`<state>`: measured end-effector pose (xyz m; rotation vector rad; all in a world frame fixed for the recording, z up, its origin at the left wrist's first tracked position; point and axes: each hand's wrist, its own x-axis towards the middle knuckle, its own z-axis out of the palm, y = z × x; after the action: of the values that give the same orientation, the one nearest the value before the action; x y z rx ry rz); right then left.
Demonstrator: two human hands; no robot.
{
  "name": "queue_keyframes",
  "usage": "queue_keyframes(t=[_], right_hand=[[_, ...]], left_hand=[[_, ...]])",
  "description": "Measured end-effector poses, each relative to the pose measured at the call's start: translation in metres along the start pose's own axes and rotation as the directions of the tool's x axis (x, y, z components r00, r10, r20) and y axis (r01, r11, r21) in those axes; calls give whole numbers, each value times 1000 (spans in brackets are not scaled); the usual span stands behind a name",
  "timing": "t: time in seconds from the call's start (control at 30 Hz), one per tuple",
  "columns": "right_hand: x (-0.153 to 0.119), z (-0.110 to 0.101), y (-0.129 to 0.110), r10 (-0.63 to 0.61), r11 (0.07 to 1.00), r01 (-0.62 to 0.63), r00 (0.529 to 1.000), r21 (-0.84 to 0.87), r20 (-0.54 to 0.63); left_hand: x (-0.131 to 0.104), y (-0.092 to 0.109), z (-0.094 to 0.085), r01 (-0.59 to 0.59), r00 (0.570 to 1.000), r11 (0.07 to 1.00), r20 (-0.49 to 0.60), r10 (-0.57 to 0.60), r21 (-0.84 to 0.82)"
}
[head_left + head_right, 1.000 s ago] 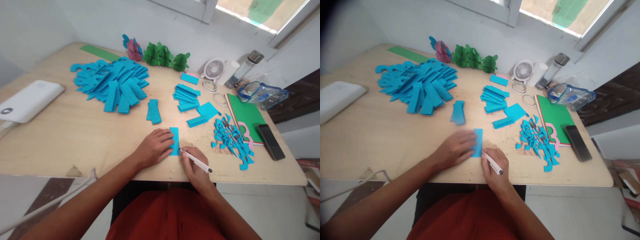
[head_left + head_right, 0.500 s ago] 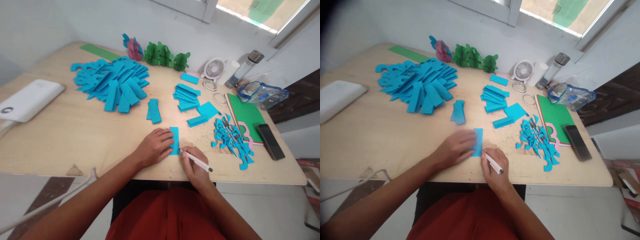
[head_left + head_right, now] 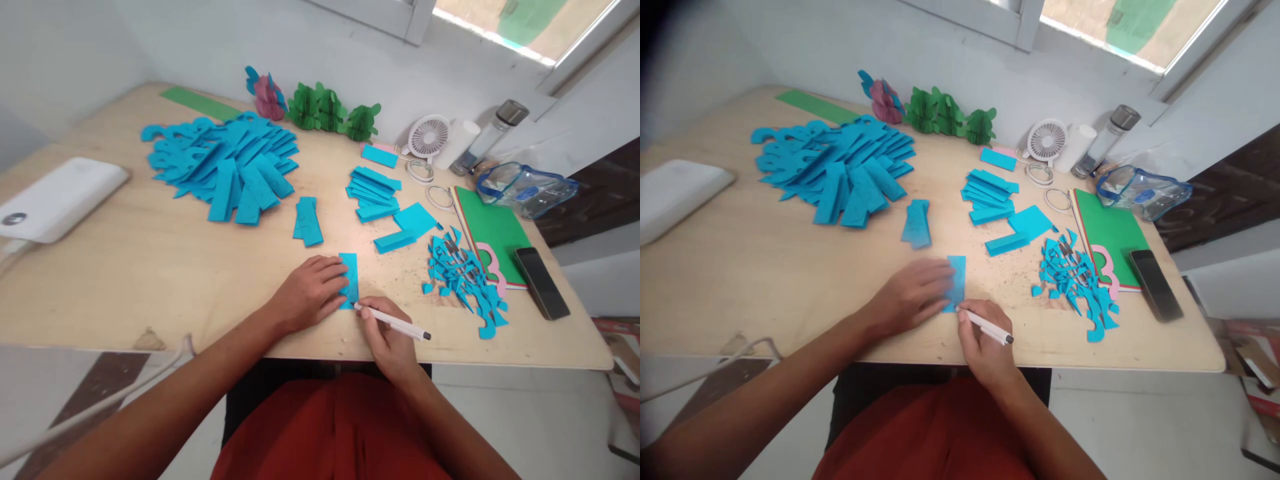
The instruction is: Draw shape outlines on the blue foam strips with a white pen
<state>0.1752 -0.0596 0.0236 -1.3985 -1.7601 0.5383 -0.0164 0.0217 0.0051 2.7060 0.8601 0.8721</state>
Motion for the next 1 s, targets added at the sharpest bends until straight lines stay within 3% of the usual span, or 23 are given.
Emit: queue_keyframes(t=[0.43,1.0], right_hand=[[0,5,-1,-98,995,97,993,5,72],[3,5,-4,-112,993,114,989,-22,101]], left_hand=[[0,0,1,12,1000,1000,-2,-12,1],[0,0,0,9,1000,1000,-2,-9,-2]])
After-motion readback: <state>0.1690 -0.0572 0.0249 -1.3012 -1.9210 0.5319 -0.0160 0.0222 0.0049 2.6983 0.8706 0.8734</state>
